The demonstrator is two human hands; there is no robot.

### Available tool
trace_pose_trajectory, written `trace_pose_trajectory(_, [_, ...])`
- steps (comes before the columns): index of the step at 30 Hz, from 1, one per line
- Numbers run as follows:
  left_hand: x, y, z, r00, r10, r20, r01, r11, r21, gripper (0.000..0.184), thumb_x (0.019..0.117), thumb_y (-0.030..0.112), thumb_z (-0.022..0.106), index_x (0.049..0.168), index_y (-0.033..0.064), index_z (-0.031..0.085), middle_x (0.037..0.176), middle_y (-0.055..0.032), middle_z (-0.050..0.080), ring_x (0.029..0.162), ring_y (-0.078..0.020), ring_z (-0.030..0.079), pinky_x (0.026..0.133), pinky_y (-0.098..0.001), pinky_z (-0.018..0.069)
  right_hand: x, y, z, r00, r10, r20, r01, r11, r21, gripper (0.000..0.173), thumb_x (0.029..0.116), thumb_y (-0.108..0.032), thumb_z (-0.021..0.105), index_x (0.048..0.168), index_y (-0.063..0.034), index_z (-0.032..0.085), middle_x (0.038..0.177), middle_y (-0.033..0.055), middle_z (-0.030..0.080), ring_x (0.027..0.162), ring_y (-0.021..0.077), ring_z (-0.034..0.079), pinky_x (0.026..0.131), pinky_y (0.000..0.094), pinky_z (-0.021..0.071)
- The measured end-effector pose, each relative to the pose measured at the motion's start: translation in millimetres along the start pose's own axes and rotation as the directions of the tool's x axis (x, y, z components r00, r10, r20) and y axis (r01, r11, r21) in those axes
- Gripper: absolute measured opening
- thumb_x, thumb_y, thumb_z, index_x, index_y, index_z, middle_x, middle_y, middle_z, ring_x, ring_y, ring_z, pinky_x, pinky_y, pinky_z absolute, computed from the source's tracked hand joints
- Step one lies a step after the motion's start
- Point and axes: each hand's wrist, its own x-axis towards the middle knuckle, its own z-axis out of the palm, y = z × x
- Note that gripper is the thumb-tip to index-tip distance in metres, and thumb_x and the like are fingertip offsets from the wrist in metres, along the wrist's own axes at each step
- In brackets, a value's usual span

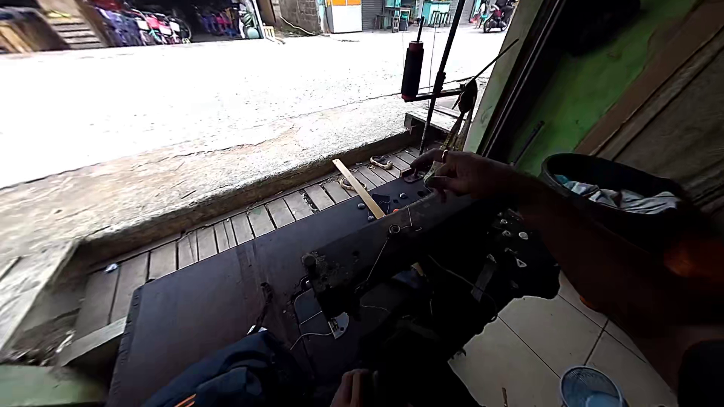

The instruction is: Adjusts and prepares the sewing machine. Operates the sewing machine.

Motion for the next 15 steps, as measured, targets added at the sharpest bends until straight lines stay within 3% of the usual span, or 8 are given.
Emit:
trace_pose_trajectory(2, [0, -1, 3, 0.998, 0.020, -0.062, -0.018, 1.000, 0.025, 0.021, 0.0962, 0.024, 0.063, 0.089, 0.0061, 0.073, 0.085, -0.0080, 0.071, 0.073, -0.0196, 0.070, 0.066, -0.0351, 0.0596, -20, 3, 19, 0.989, -0.047, 0.142, 0.047, 0.999, 0.005, 0.044, 0.1042, -0.015, 0.059, 0.148, -0.0138, 0.052, 0.070, 0.0031, 0.068, 0.057, 0.0094, 0.063, 0.057, 0.0267, 0.0560])
trace_pose_trajectory(9, [-1, -3, 9, 0.985, 0.064, -0.159, -0.051, 0.995, 0.087, 0.024, 0.0941, 0.029, 0.061, 0.088, 0.0100, 0.073, 0.081, -0.0026, 0.068, 0.067, -0.0142, 0.067, 0.060, -0.0314, 0.0578, -44, -14, 48, 0.964, -0.072, 0.256, 0.047, 0.994, 0.103, 0.050, 0.1042, -0.010, 0.059, 0.153, -0.0154, 0.047, 0.072, 0.0069, 0.069, 0.057, 0.0110, 0.064, 0.063, 0.0285, 0.0577])
trace_pose_trajectory(12, [0, -2, 9, 0.984, 0.080, -0.161, -0.065, 0.994, 0.092, 0.023, 0.0938, 0.028, 0.061, 0.089, 0.0086, 0.073, 0.081, -0.0030, 0.067, 0.065, -0.0145, 0.065, 0.059, -0.0313, 0.0574, -36, -17, 56, 0.968, -0.035, 0.250, -0.007, 0.986, 0.167, 0.040, 0.1056, -0.012, 0.057, 0.146, -0.0111, 0.051, 0.074, 0.0081, 0.067, 0.061, 0.0115, 0.063, 0.063, 0.0281, 0.0556])
trace_pose_trajectory(15, [0, -3, 7, 0.985, 0.089, -0.147, -0.076, 0.993, 0.094, 0.023, 0.0948, 0.028, 0.061, 0.089, 0.0089, 0.072, 0.081, -0.0029, 0.067, 0.064, -0.0142, 0.065, 0.060, -0.0317, 0.0572, -36, -17, 68, 0.985, 0.043, 0.165, -0.099, 0.931, 0.351, 0.023, 0.1074, -0.015, 0.053, 0.128, -0.0050, 0.057, 0.073, 0.0052, 0.063, 0.061, 0.0086, 0.060, 0.062, 0.0240, 0.0520])
